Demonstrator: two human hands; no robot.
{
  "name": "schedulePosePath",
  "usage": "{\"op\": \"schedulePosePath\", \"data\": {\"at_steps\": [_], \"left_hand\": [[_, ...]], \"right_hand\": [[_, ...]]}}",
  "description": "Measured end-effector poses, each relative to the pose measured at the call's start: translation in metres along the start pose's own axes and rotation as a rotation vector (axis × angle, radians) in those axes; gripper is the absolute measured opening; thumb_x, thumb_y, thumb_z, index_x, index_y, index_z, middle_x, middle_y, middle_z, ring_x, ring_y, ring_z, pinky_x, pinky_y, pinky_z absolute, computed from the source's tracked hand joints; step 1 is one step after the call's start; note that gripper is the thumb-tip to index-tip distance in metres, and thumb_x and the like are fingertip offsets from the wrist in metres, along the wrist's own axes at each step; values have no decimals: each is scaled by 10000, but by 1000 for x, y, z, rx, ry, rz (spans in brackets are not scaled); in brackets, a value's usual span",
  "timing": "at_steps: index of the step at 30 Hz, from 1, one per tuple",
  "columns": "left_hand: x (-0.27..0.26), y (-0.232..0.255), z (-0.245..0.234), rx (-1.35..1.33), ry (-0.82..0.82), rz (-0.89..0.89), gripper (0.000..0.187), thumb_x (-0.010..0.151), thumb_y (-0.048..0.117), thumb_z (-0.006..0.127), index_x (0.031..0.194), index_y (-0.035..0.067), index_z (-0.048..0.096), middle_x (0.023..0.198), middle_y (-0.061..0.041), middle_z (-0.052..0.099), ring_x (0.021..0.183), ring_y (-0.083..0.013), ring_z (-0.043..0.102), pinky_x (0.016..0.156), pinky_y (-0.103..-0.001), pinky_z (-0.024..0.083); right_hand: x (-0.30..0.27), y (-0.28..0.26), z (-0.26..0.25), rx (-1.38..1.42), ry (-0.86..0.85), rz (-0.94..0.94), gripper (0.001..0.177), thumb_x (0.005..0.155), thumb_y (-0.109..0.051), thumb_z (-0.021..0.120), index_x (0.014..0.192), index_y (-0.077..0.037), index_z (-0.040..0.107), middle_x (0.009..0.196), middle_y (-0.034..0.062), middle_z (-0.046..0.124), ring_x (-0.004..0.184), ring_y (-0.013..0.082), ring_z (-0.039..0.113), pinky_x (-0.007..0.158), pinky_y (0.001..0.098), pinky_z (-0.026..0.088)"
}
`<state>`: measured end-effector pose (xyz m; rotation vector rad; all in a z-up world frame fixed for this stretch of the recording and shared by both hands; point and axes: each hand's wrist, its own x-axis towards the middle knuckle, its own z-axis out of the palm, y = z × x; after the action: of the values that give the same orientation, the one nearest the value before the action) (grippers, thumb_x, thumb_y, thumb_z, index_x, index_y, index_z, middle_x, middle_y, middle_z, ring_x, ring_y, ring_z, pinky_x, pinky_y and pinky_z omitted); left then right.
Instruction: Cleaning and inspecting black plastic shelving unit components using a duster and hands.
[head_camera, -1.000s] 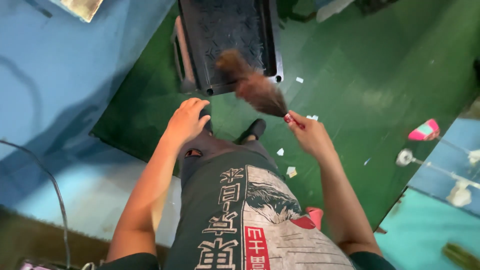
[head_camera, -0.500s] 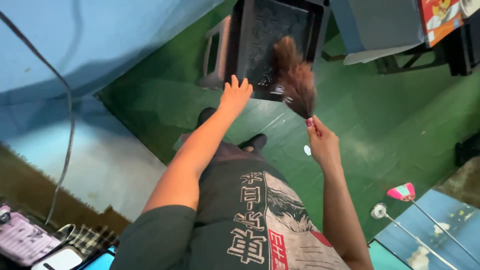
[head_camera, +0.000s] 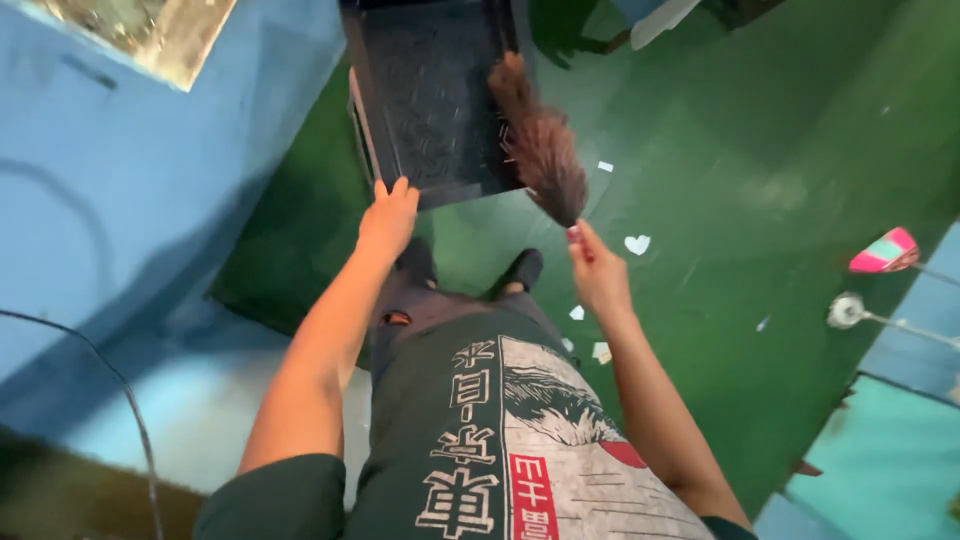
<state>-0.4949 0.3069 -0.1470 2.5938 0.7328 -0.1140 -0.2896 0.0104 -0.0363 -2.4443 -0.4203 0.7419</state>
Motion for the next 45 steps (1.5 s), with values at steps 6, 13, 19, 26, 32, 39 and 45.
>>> {"op": "schedulePosePath", "data": {"at_steps": [6, 13, 19, 26, 32, 39, 45], "left_hand": [[-8, 19, -16, -17, -25, -31, 349, 896, 78, 602, 1239, 22, 567, 1485, -231, 461, 1288, -572, 453, 895, -554, 553], [-30, 31, -36, -11, 0, -16, 509, 856, 121, 698, 1334, 36, 546, 1449, -194, 505, 1308, -411, 533, 996, -468, 542], [-51, 43, -50, -77, 32, -35, 537, 816, 191, 771, 1310, 75, 595, 1405, -141, 560, 1286, -355, 553, 1005, -451, 516], [-70, 59, -59, -208, 42, -165, 423, 861, 219, 761, 1251, 112, 639, 1358, -118, 616, 1223, -340, 597, 958, -451, 528], [-60, 50, -49, -206, 34, -88, 440, 846, 205, 781, 1251, 108, 641, 1363, -139, 601, 1237, -364, 588, 985, -451, 528], [-33, 35, -37, -53, -13, -23, 457, 853, 172, 772, 1282, 68, 652, 1465, -132, 551, 1344, -374, 511, 1028, -461, 501], [-39, 36, -36, -67, -55, -95, 476, 880, 165, 746, 1326, 57, 620, 1536, -133, 499, 1403, -397, 460, 1055, -467, 482]], "right_hand": [[22, -28, 33, 135, -23, -185, 438, 998, -225, 655, 1428, -153, 612, 1146, 132, 759, 989, 203, 757, 875, 323, 565], [87, -90, 47, 203, 130, -456, 425, 1002, -154, 619, 1421, -95, 578, 1224, 116, 741, 1104, 302, 722, 910, 387, 567], [94, -104, 53, 81, 48, -603, 360, 985, -235, 629, 1335, -156, 660, 1252, 132, 724, 1015, 390, 695, 871, 488, 557], [55, -27, 76, 172, -19, -327, 414, 988, -234, 612, 1395, -158, 604, 1165, 106, 750, 1037, 337, 722, 897, 446, 575], [25, -21, 58, 223, -92, -267, 418, 976, -195, 631, 1387, -127, 600, 1201, 91, 739, 1073, 305, 721, 914, 406, 566], [-13, -49, -1, -49, -178, -138, 401, 978, -254, 654, 1376, -203, 658, 1086, 126, 750, 1006, 335, 719, 881, 410, 567], [-26, -44, -32, -54, -145, -221, 385, 962, -239, 660, 1346, -206, 659, 1143, 101, 759, 1024, 304, 731, 873, 392, 565]]}}
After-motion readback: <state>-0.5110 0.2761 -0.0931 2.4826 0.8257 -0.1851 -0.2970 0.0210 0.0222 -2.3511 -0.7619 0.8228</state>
